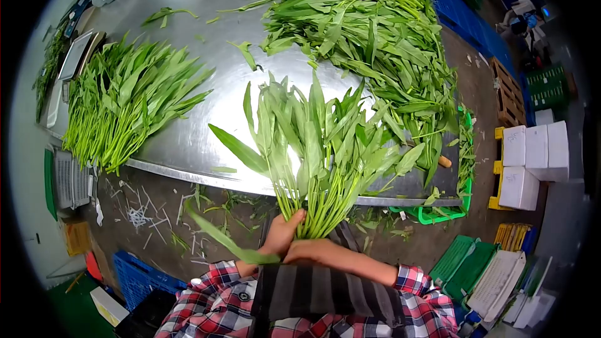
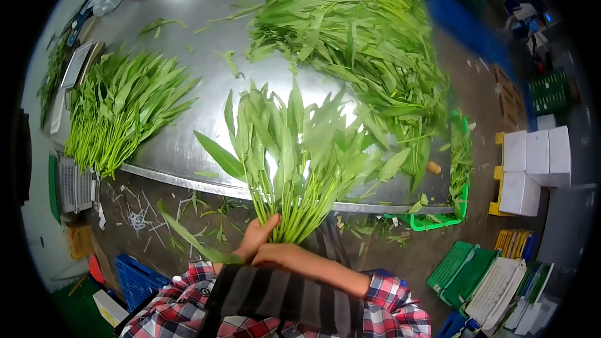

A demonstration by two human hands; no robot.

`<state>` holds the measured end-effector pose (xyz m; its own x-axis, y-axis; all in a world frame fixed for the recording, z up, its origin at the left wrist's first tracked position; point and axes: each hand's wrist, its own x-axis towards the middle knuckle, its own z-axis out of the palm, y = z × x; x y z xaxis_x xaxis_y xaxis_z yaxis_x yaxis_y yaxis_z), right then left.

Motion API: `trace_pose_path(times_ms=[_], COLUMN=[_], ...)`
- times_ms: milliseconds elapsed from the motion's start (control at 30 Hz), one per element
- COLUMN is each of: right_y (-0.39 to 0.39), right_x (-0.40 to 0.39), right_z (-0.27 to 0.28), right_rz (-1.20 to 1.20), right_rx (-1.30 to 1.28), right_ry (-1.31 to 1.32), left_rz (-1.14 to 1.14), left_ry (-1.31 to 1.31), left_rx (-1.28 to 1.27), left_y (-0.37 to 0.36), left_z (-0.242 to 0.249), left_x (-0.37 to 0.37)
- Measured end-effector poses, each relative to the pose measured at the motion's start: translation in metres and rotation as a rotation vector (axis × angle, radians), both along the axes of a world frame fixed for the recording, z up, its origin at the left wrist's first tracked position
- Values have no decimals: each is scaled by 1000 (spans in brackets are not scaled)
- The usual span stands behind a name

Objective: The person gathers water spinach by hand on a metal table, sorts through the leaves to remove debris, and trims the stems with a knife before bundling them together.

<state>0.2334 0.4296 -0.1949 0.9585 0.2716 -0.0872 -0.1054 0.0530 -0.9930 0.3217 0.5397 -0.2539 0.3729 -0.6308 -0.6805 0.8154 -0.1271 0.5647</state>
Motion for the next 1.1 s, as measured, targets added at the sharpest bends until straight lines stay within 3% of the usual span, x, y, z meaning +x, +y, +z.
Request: trace_pose_path(times_ms=[33,67,100,167,267,300,400,500,567,600,700,733,833,1033,1100], right_y=[-7,-18,-29,-56,-61,-51,-40,-36,-31,-32,-30,-31,-34,-35,-28], right_x=[-2,-4,-11,-18,-14,-10,7,10,8,5,3,5,2,-1,-1], right_z=[17,39,47,44,19,12,5,-1,7,3,9,6,-2,-12,-20], right_rz=[-209,-412,-782,-959,-838,-782,-571,-549,-589,-500,-306,-255,-150,47,126], right_rx=[13,26,326,320,-57,-419,-682,-725,-741,-764,-787,-797,-808,-754,-601], right_ry=[47,99,321,475,588,403,307,196,100,18,-101,-191,-214,-273,-280], left_rz=[4,-271,-30,-90,-213,-241,-278,-222,-36,55,39,35,-172,-160,-178], left_ry=[65,-106,319,201,94,22,-187,-38,201,321,267,243,237,-4,-24], left_rx=[-29,59,-140,-127,-90,-71,-34,-44,-86,-109,-149,-17,-1,57,125], left_y=[-2,5,-3,3,3,2,-2,1,0,-1,0,-8,-7,-12,-13], left_z=[7,1,24,10,5,7,14,15,19,20,3,33,30,-3,-4], left_x=[3,11,8,7,8,7,6,7,8,8,5,10,23,7,5])
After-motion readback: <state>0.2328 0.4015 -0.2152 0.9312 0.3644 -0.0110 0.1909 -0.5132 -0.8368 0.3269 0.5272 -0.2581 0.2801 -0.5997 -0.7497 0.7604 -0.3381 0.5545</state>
